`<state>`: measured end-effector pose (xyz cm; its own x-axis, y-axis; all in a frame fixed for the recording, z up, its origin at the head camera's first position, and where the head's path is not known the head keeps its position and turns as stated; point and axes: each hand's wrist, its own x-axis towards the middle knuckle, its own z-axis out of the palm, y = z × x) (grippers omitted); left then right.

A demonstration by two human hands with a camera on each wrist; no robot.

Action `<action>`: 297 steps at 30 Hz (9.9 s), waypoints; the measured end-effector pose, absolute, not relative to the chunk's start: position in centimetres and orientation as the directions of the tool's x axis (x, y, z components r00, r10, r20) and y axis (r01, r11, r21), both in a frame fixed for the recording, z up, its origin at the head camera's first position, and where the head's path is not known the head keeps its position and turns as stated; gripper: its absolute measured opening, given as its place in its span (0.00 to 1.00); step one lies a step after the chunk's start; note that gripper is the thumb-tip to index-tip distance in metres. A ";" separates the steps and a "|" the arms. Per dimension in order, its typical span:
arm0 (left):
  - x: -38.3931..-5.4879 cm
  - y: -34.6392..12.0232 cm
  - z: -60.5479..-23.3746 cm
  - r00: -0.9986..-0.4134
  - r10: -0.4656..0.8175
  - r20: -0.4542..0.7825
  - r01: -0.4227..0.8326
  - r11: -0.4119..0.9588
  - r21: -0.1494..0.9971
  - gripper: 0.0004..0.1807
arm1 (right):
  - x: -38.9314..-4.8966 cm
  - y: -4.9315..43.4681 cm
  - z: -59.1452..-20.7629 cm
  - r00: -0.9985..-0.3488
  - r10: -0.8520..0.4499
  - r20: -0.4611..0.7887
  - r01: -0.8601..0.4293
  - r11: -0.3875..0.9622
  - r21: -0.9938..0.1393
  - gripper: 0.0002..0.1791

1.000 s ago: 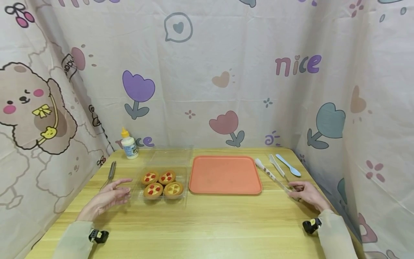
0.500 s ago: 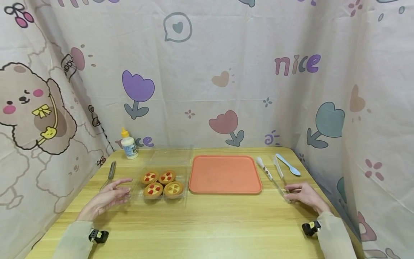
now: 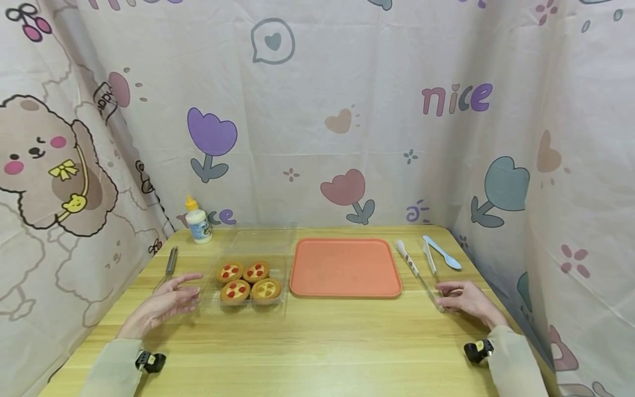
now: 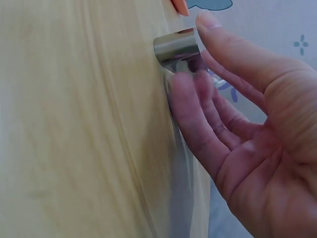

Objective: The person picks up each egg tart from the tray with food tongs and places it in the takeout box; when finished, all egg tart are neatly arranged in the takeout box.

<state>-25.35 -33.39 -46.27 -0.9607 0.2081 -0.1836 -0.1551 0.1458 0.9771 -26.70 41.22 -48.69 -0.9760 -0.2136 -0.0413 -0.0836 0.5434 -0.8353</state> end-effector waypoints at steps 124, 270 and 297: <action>-35.0 -31.4 -45.7 -0.997 -0.033 0.064 0.050 0.316 0.947 0.20 | -38.6 2.9 -47.3 -0.917 -0.288 0.276 -0.360 0.301 -0.883 0.15; -25.6 -35.5 -46.0 -0.821 0.512 -0.253 -0.265 0.051 0.963 0.07 | -29.0 6.1 -47.7 -0.788 -0.611 -0.073 0.113 -0.027 -0.993 0.41; -27.2 -30.1 -41.7 -0.994 -0.065 0.089 0.037 0.563 0.826 0.27 | -30.4 12.0 -44.8 -0.871 -0.485 0.078 -0.255 0.311 -0.915 0.24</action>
<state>-27.17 -30.10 -41.75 -0.9939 -0.0651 0.0888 0.0369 0.5628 0.8258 -30.45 11.96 -44.76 -0.8711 -0.4848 0.0777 -0.2550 0.3114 -0.9154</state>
